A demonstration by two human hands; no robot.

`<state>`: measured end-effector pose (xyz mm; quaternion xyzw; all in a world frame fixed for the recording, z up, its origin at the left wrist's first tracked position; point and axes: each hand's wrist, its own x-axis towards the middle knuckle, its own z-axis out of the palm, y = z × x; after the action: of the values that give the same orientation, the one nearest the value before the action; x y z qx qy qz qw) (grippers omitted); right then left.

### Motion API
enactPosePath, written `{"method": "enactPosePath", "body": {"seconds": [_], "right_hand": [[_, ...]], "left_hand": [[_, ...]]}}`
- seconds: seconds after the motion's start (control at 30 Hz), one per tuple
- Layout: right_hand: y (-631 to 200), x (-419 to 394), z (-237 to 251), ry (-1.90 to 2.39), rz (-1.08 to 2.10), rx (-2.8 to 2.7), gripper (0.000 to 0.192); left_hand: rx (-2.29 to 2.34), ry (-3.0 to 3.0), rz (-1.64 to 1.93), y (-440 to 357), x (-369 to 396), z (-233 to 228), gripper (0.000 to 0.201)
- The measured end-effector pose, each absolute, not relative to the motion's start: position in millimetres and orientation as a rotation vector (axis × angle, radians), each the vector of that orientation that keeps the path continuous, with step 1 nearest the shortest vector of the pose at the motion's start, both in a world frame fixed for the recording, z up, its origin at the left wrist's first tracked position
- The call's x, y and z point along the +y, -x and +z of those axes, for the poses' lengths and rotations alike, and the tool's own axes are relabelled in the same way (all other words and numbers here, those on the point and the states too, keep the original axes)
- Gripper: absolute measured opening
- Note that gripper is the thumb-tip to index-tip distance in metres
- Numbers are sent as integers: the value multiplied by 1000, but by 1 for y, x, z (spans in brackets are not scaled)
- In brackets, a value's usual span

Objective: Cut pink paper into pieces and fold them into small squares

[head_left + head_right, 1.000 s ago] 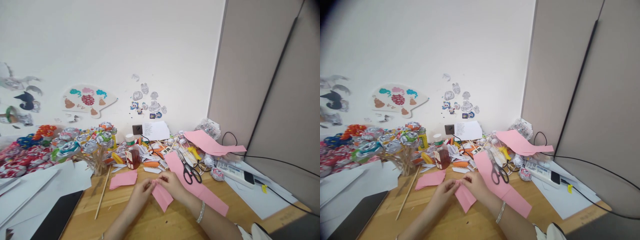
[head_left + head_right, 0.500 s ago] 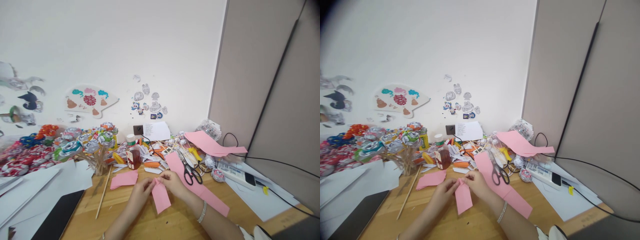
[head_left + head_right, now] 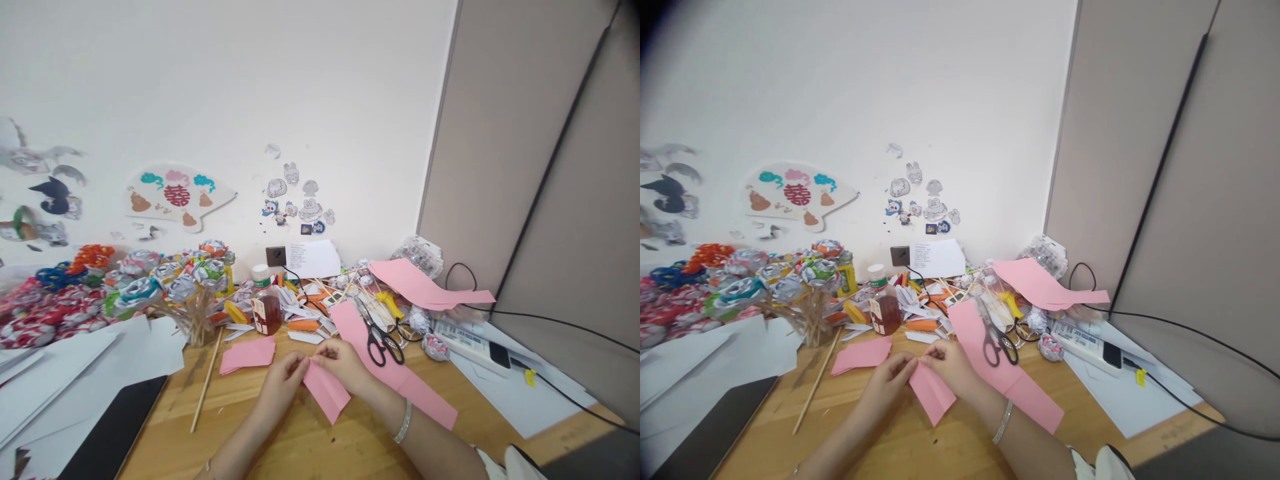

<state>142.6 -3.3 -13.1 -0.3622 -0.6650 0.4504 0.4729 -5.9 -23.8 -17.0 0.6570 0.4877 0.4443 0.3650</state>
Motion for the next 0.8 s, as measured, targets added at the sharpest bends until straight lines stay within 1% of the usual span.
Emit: {"method": "enactPosePath", "body": {"seconds": [0.27, 0.4, 0.6, 0.8], "right_hand": [[-144, -2, -15, 883, 1098, -1666, 7], [-145, -2, -15, 907, 998, -1756, 5], [-146, -3, -12, 947, 824, -1914, 10], [-150, -1, -8, 884, 897, -1948, 14]], "left_hand": [[1286, -1735, 1101, 6, -25, -15, 28], [1283, -1780, 1039, 6, -26, -15, 29], [1314, -1919, 1000, 6, -28, -15, 30], [1366, -1949, 1022, 7, -24, -18, 30]]}}
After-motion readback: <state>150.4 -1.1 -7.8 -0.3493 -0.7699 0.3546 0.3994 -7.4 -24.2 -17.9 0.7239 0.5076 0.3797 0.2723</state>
